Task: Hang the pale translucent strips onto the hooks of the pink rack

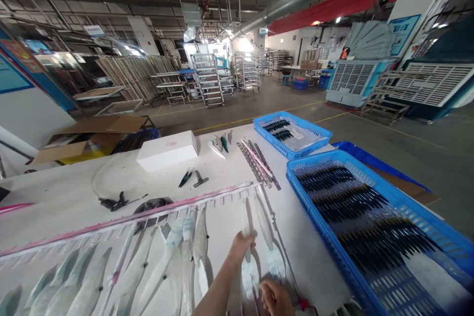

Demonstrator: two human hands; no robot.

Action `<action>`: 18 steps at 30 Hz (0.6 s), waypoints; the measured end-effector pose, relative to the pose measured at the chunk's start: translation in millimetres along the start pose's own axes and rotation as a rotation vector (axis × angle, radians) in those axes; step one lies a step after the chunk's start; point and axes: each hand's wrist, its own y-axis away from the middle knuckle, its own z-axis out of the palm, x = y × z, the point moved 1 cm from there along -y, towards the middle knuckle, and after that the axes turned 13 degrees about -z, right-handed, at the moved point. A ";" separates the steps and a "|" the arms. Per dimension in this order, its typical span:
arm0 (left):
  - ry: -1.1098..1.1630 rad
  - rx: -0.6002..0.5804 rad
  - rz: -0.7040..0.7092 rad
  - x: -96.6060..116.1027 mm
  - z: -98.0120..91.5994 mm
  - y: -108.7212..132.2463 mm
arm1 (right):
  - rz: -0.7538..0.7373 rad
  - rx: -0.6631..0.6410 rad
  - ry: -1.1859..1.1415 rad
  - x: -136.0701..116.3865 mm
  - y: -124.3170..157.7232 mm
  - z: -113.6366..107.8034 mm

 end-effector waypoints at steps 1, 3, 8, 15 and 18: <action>0.010 0.011 0.005 -1.0 -1.6 0.7 | 0.015 0.005 -0.018 -0.1 -0.4 0.1; 0.024 0.034 0.009 -3.3 -6.5 1.9 | 0.042 0.013 -0.040 1.8 -1.5 0.9; 0.012 0.026 0.012 -3.3 -13.0 -0.5 | 0.016 0.021 -0.035 13.8 -4.0 4.2; -0.036 -0.018 0.016 -1.3 -12.8 -1.9 | -0.002 0.023 -0.027 16.9 0.4 2.6; -0.053 -0.050 0.004 3.3 -10.9 1.8 | -0.005 0.001 -0.005 13.6 1.7 1.4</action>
